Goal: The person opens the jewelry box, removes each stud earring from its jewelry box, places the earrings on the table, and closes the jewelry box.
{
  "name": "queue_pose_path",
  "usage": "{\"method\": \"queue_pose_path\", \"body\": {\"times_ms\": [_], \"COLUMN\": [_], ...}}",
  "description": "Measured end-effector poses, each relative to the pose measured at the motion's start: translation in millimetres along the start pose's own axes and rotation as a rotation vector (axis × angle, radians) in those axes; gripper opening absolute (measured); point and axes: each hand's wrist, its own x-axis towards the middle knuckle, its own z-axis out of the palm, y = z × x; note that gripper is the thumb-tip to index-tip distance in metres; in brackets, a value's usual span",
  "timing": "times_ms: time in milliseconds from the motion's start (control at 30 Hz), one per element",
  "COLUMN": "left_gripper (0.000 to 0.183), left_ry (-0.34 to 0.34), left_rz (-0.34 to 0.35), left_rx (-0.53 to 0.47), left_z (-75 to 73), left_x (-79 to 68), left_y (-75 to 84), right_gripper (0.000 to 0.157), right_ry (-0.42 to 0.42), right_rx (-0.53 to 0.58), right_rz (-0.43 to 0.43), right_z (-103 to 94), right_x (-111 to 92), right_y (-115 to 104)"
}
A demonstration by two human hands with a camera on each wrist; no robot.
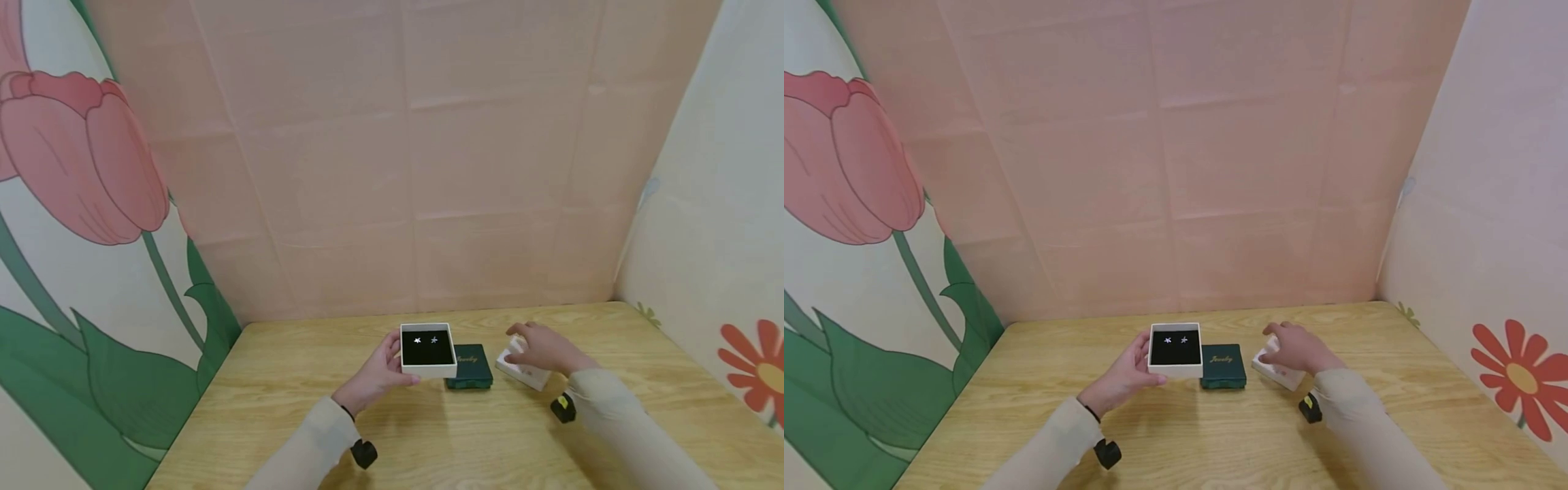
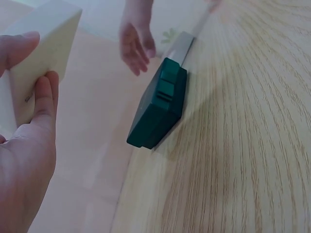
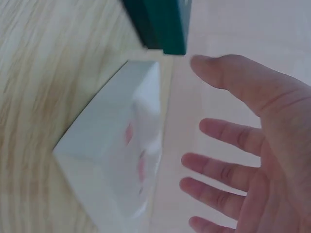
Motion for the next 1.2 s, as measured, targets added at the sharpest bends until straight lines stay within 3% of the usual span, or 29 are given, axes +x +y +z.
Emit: {"method": "queue_pose_path", "body": {"times_ms": [500, 867, 1200], "left_gripper": [0.082, 0.082, 0.086], "left_ry": [0.029, 0.029, 0.055], "left_rz": [-0.027, -0.026, -0.054], "left_rx": [0.025, 0.028, 0.043], "left_z": [1.0, 0.2, -2.9], "left_x": [-2.2, -2.6, -5.9], "left_y": [1.7, 1.7, 1.9], "right_gripper": [0.030, 0.027, 0.025], "right_ry": [0.054, 0.108, 0.060], "right_rx": [0.145, 0.166, 0.188], "right_rz": [-0.059, -0.123, -0.162], "right_z": [-17.5, -24.9, -24.9], "right_x": [4, -3, -4], "right_y": [-55, -87, -104]}}
